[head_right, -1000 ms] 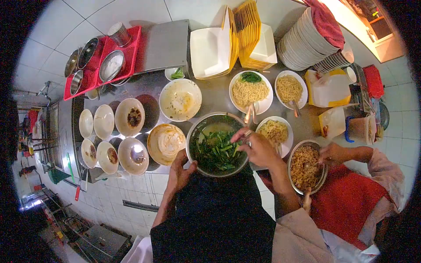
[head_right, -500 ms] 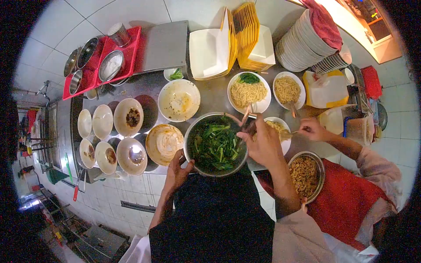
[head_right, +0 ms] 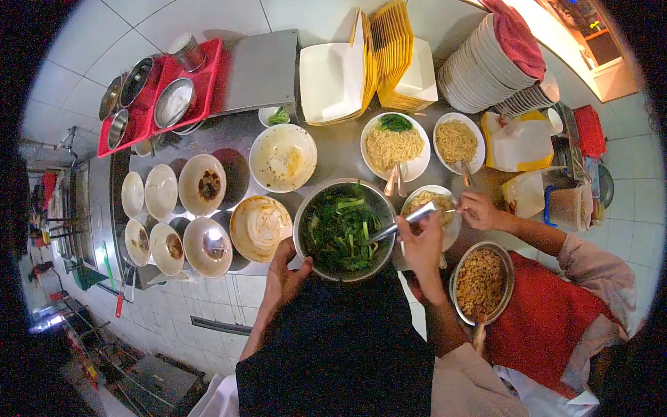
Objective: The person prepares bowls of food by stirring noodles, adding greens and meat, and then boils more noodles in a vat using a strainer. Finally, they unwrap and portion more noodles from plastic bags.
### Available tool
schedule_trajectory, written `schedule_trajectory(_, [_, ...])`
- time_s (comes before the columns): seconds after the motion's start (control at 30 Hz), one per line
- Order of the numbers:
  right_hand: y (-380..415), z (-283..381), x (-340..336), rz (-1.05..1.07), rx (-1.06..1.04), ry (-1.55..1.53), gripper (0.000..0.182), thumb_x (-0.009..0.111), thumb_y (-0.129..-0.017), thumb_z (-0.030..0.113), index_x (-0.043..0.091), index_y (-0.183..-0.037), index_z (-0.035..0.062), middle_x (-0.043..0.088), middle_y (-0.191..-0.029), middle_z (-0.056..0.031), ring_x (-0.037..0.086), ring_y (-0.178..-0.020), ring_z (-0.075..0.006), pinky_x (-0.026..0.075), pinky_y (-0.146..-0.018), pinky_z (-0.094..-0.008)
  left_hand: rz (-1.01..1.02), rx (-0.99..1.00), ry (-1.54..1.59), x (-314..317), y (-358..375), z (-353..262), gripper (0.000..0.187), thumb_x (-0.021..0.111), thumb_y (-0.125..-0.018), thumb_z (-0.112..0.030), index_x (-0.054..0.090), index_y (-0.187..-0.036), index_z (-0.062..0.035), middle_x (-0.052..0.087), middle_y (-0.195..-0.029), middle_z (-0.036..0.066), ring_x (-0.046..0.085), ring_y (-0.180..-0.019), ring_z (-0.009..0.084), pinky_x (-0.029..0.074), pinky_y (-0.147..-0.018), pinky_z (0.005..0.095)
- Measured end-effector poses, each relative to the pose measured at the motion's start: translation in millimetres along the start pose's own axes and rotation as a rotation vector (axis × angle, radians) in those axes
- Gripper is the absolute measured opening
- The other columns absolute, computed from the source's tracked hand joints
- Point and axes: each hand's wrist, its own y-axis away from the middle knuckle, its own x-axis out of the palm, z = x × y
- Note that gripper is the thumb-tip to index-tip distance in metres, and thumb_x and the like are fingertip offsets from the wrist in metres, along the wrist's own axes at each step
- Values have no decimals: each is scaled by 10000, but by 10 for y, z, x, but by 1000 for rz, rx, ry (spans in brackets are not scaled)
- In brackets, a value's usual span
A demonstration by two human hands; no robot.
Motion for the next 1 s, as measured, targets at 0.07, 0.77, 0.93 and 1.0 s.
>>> schedule_trajectory(0.07, [-44,170,-101,11,99,-105,306,712,-846,73,459,-1005,9,635,-757,-94,603,-616,-119,480,-549,-243,10,-28,60,-9,-1,50,299,643,-821,-53,577,-1109,-1,571,-1145,150,556,-1111,279,431,-968,377])
schedule_trajectory(0.77, [453,317,373,119,-242,147,335,749,-821,128,507,-1014,-1,657,-823,-120,661,-707,-190,521,-660,-323,-5,-113,127,6,-2,9,332,627,-845,-65,568,-1166,-4,574,-1162,151,567,-1128,268,472,-929,362])
schedule_trajectory(0.93, [360,240,294,46,-99,-88,303,717,-842,63,482,-1023,-2,646,-810,-102,629,-665,-138,511,-589,-278,56,-149,64,-36,3,49,417,627,-861,-40,518,-1263,-22,609,-1194,136,551,-1185,255,424,-1010,383])
schedule_trajectory(1.0, [273,212,171,23,-47,-206,306,704,-848,42,469,-1040,1,633,-794,-90,608,-640,-133,496,-559,-269,53,-125,92,-34,0,55,416,626,-860,-40,520,-1262,-23,607,-1199,136,549,-1188,255,416,-1017,384])
